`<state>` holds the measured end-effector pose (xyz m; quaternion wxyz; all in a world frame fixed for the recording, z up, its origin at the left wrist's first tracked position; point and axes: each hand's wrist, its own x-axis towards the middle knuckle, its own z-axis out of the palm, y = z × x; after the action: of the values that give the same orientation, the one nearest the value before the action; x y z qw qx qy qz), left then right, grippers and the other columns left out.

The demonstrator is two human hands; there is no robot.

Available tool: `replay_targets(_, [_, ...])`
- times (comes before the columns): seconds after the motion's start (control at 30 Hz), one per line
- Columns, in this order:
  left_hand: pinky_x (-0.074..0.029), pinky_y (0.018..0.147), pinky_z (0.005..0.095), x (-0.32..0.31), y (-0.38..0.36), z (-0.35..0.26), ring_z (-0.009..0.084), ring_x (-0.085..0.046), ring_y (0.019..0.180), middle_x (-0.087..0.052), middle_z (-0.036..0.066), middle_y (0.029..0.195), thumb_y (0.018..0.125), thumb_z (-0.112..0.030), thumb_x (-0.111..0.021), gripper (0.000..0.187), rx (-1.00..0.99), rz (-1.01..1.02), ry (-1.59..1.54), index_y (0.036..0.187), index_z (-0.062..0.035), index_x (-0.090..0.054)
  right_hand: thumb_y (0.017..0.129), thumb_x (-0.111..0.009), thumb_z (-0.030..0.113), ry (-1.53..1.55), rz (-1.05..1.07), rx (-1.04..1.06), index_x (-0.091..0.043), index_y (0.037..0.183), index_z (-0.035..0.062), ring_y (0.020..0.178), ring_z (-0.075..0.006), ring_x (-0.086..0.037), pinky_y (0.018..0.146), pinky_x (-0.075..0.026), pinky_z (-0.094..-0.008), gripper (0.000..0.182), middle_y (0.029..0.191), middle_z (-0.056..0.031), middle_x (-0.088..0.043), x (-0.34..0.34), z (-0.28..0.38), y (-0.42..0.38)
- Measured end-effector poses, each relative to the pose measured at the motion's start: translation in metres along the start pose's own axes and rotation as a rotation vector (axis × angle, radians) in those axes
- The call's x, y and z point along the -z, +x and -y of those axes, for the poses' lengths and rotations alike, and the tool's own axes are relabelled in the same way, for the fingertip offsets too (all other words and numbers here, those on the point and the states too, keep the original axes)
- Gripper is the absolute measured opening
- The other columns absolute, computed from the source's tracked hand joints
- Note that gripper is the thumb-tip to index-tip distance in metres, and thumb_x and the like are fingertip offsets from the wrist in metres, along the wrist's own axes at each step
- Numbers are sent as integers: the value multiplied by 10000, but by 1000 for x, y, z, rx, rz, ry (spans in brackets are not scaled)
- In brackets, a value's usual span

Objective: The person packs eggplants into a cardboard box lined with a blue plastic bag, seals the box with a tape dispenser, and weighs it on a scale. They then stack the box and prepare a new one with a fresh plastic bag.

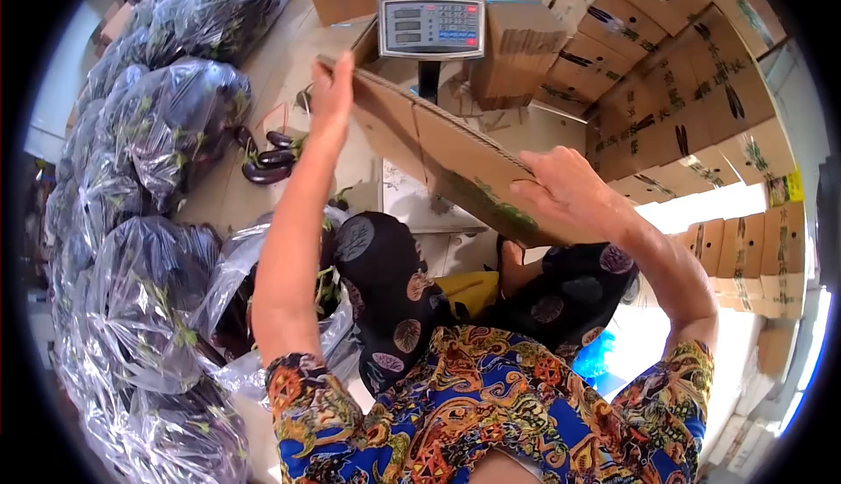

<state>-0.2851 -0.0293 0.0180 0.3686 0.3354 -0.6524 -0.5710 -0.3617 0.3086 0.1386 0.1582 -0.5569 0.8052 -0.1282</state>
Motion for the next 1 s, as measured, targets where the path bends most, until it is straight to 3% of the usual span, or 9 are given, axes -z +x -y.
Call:
replay_targets(0.1, [-346,1054,356,-37,4,5,341,-476,1249,-479,271,1343,829,-516,-646,874,-143,-97,78,1387,86,-348,908,-562,296,121,54,-65,-542,849,-69,723,-492,-541,645,-438,-518,370,718,-303,-548,-5,0,5])
replay_targets(0.2, [-411,970,346,-45,-4,-11,247,-535,1116,-543,176,1244,817,-487,-688,796,-98,180,-224,1349,35,-409,942,-522,387,366,65,-38,-578,1036,-69,885,-453,-605,753,-480,-463,469,900,-298,-622,-31,-12,12])
replay_targets(0.33, [-457,895,319,-36,-12,-31,185,-539,1091,-558,108,1229,825,-447,-681,689,32,277,-286,1316,-12,-470,968,-474,472,558,35,-339,-430,1357,-42,1176,-234,-515,1006,-381,-319,647,1292,-201,-549,-39,-12,8])
replay_targets(0.43, [-474,855,290,-19,-9,-35,160,-534,1102,-550,93,1243,822,-393,-680,638,110,326,-257,1314,-37,-481,969,-438,487,813,58,-271,-421,1376,-42,1182,-200,-490,1022,-356,-299,667,1272,-167,-547,-28,-31,12])
replay_targets(0.63, [-446,601,329,17,11,-59,146,-521,634,-614,60,710,713,-131,-562,282,-110,244,255,925,29,-658,922,-516,301,439,-178,-382,-624,954,-39,724,-159,-566,664,-467,-301,358,799,-69,-620,-9,-55,31])
replay_targets(0.7, [-438,594,337,35,-2,-87,173,-512,616,-639,116,710,719,-134,-555,308,-277,392,506,951,45,-651,922,-488,260,388,-285,-394,-630,986,-15,833,-272,-626,774,-500,-350,317,934,-188,-640,-4,-77,35])
replay_targets(0.83, [-506,839,368,33,-48,-65,340,-640,879,-665,226,1018,794,-249,-592,510,-494,559,652,1207,50,-580,929,-479,248,371,-589,-496,-608,1122,12,1007,-349,-610,887,-476,-357,331,1075,-234,-632,-26,-106,55])
replay_targets(0.93, [-349,1068,426,21,-64,-63,380,-491,1219,-518,270,1306,828,-499,-631,734,-430,664,771,1314,40,-516,927,-532,238,141,-938,-199,-574,1236,60,1279,-316,-440,1068,-283,-444,360,1348,-166,-513,-51,-62,83])
replay_targets(1.0, [-394,1028,441,13,-68,-39,367,-458,1226,-488,222,1312,836,-501,-640,675,-649,713,970,1282,-2,-555,910,-571,209,-36,-942,-74,-546,1284,80,1342,-294,-364,1095,-197,-511,396,1420,-140,-454,-64,-48,84])
